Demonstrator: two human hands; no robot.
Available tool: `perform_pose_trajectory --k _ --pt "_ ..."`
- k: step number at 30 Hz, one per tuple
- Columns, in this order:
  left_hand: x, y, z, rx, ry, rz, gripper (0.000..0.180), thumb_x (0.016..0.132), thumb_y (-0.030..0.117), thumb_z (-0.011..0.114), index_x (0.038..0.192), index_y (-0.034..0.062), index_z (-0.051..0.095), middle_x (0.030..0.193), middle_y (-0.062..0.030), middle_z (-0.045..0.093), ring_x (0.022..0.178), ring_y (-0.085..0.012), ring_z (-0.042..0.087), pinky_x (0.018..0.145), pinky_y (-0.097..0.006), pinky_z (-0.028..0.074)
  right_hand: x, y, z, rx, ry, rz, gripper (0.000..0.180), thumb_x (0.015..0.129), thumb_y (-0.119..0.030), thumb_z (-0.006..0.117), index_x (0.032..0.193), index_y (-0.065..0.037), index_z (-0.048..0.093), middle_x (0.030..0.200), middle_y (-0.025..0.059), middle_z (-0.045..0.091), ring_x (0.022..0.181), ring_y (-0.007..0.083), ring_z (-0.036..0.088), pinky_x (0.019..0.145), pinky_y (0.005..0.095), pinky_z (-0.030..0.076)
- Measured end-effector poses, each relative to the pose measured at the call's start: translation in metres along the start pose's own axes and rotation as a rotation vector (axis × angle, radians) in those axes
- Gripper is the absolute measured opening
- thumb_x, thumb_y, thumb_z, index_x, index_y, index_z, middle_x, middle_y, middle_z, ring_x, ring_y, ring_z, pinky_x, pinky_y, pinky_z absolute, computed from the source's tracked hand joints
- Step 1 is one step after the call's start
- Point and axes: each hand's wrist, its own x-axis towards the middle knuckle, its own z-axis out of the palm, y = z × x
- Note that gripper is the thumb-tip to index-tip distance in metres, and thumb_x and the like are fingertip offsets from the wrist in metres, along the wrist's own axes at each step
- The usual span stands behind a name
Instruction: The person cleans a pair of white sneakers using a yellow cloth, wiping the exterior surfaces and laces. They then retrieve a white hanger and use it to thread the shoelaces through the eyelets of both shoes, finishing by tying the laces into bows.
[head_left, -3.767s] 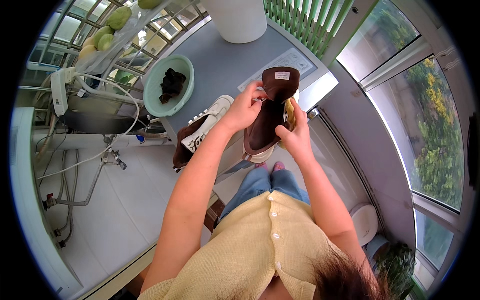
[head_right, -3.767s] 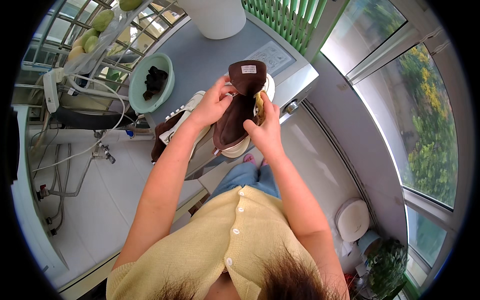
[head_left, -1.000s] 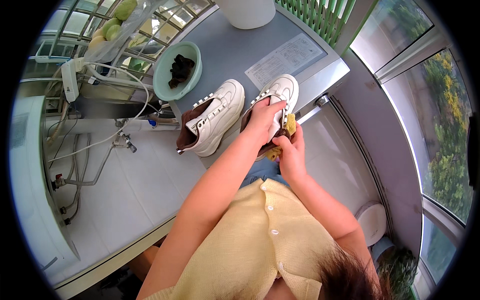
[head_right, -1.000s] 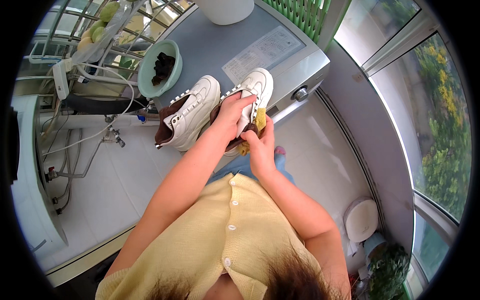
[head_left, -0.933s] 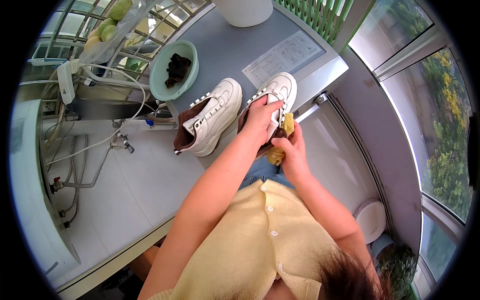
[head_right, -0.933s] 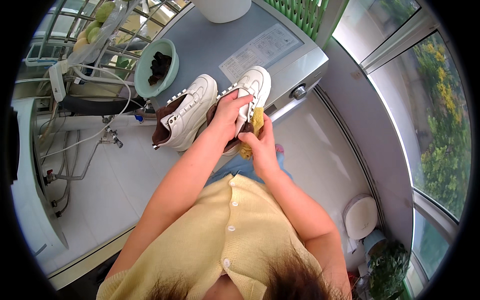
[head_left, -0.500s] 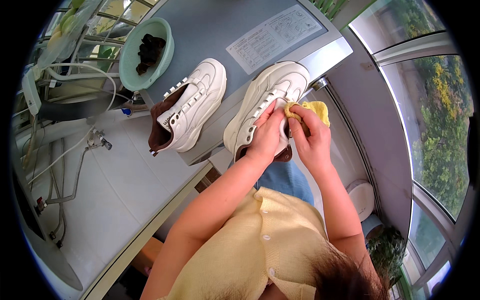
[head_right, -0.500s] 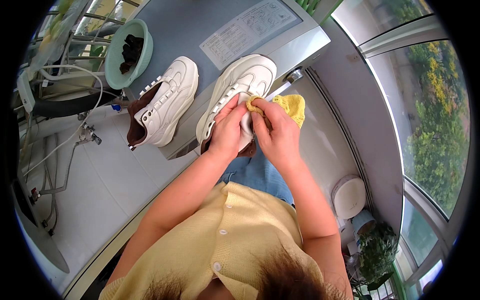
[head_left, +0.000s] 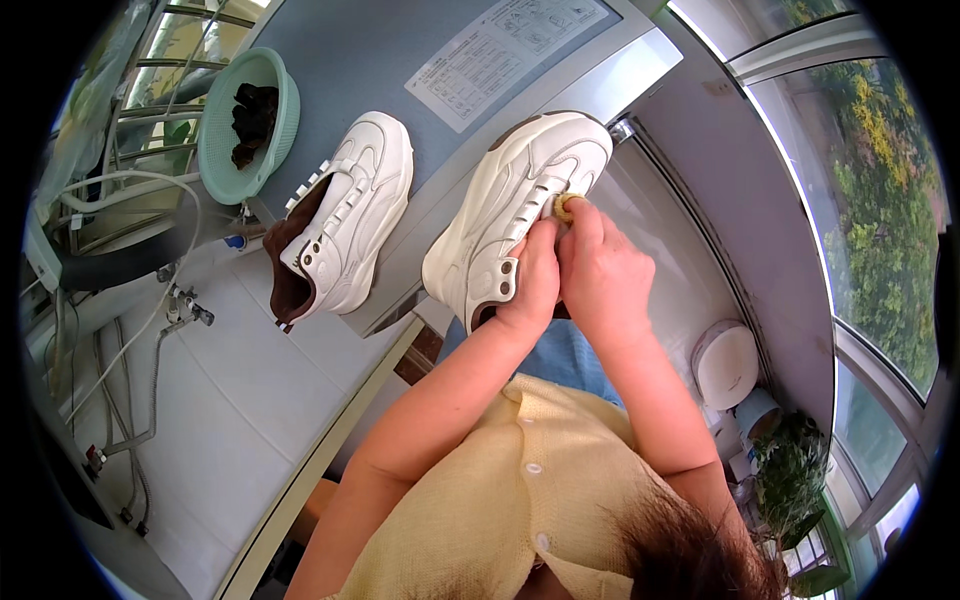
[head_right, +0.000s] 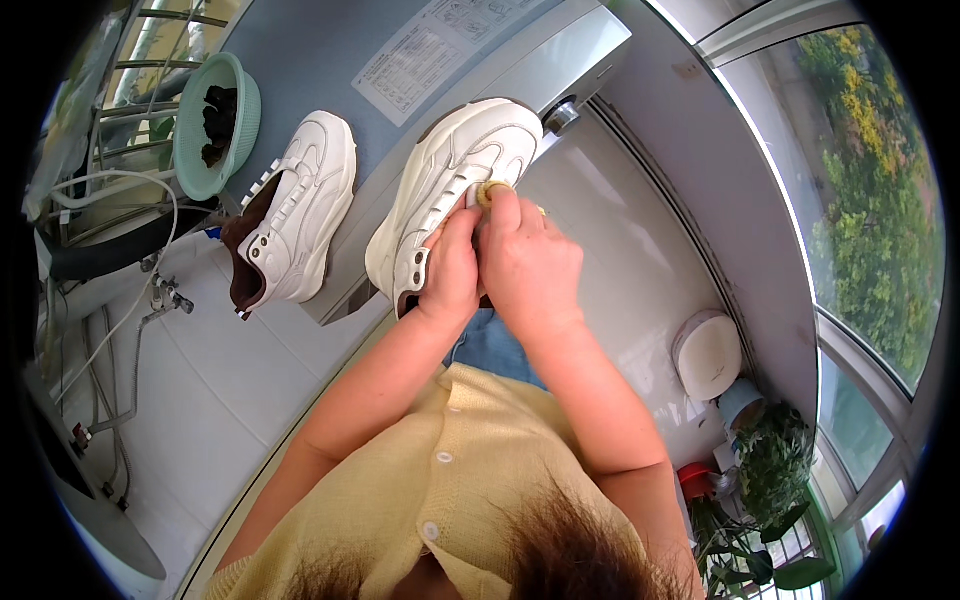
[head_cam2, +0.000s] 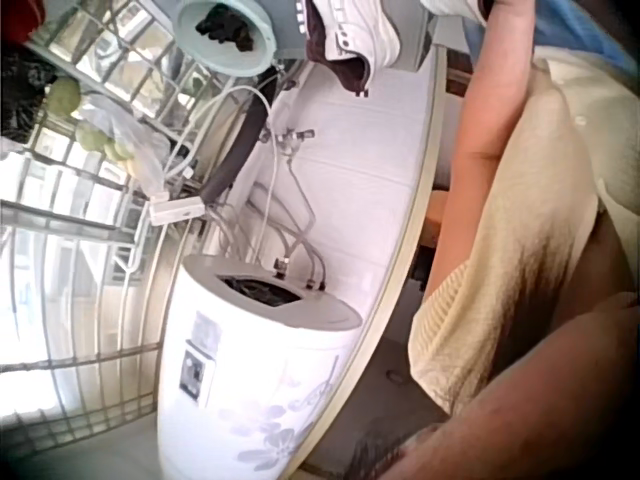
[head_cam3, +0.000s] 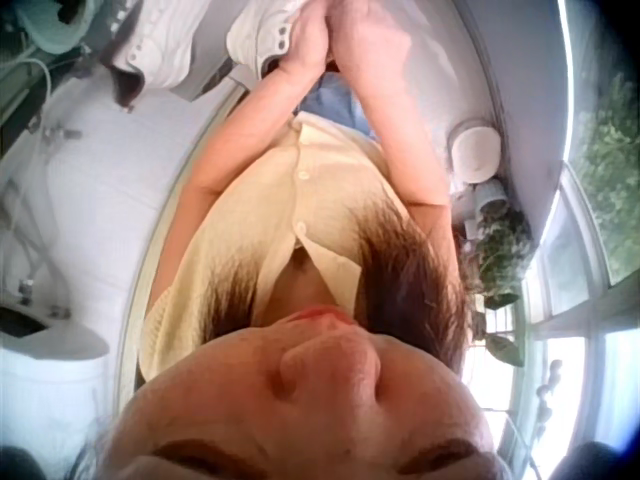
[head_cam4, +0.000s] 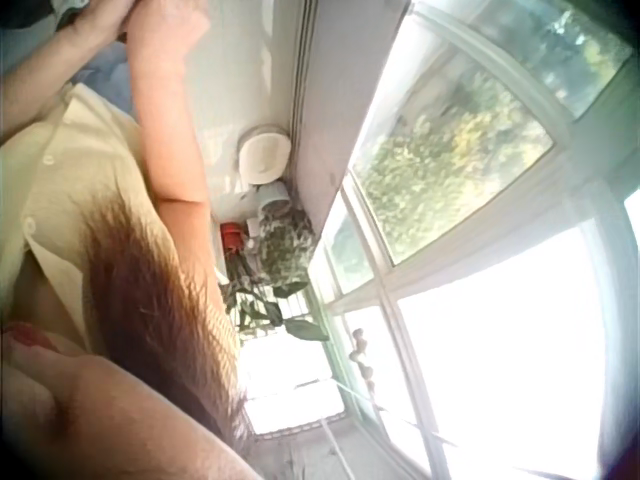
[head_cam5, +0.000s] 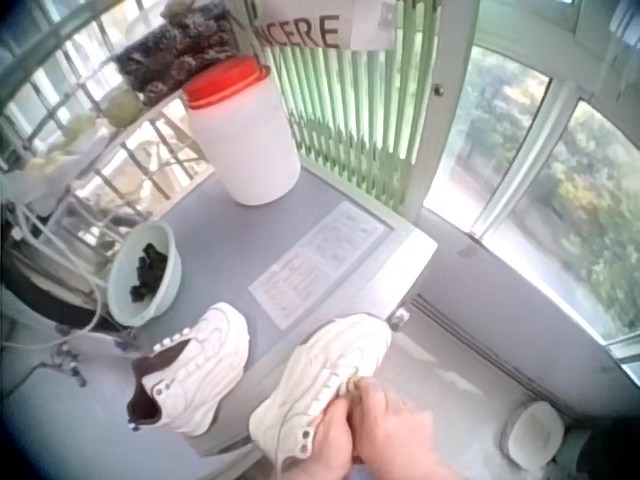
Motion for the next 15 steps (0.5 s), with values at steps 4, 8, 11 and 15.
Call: perform_pose_trajectory --k 4,8,11,15 --pt "0.001 0.002 0.009 -0.159 0.138 0.004 0.039 0.094 0.011 0.042 0.129 -0.0028 0.055 0.113 -0.0083 0.061 0.099 -0.0139 0.057 0.087 -0.028 0.046 0.005 0.037 -0.023 1.223 -0.375 0.723 0.018 0.095 -0.016 0.051 0.108 -0.008 0.06 0.072 0.0052 0.063 0.049 0.0114 0.048 0.045 0.0247 0.04" --pt "0.0 0.032 0.011 -0.428 0.076 -0.14 0.04 0.093 0.012 0.043 0.128 -0.0029 0.055 0.12 -0.0086 0.057 0.11 -0.015 0.053 0.096 -0.029 0.042 -0.006 0.054 -0.032 1.888 -0.43 0.733 0.022 0.098 -0.018 0.046 0.112 -0.003 0.055 0.079 0.0062 0.063 0.049 0.0074 0.04 0.049 0.0201 0.037" --pt "-0.002 0.035 0.013 -0.397 0.094 -0.128 0.039 0.092 0.011 0.043 0.127 -0.0032 0.055 0.119 -0.009 0.058 0.109 -0.0155 0.054 0.096 -0.029 0.043 -0.011 0.047 -0.024 1.959 -0.384 0.743 0.028 0.1 -0.023 0.047 0.117 -0.002 0.05 0.091 0.0097 0.065 0.058 0.0099 0.049 0.056 0.0235 0.044" --pt "0.001 0.044 0.009 -0.394 0.035 -0.109 0.035 0.091 0.007 0.045 0.122 -0.0018 0.057 0.112 -0.0068 0.059 0.101 -0.0129 0.055 0.088 -0.028 0.045 -0.007 0.038 -0.038 1.818 -0.325 0.741 0.031 0.102 -0.028 0.045 0.12 -0.003 0.049 0.097 0.008 0.066 0.063 0.0108 0.052 0.066 0.0249 0.048"
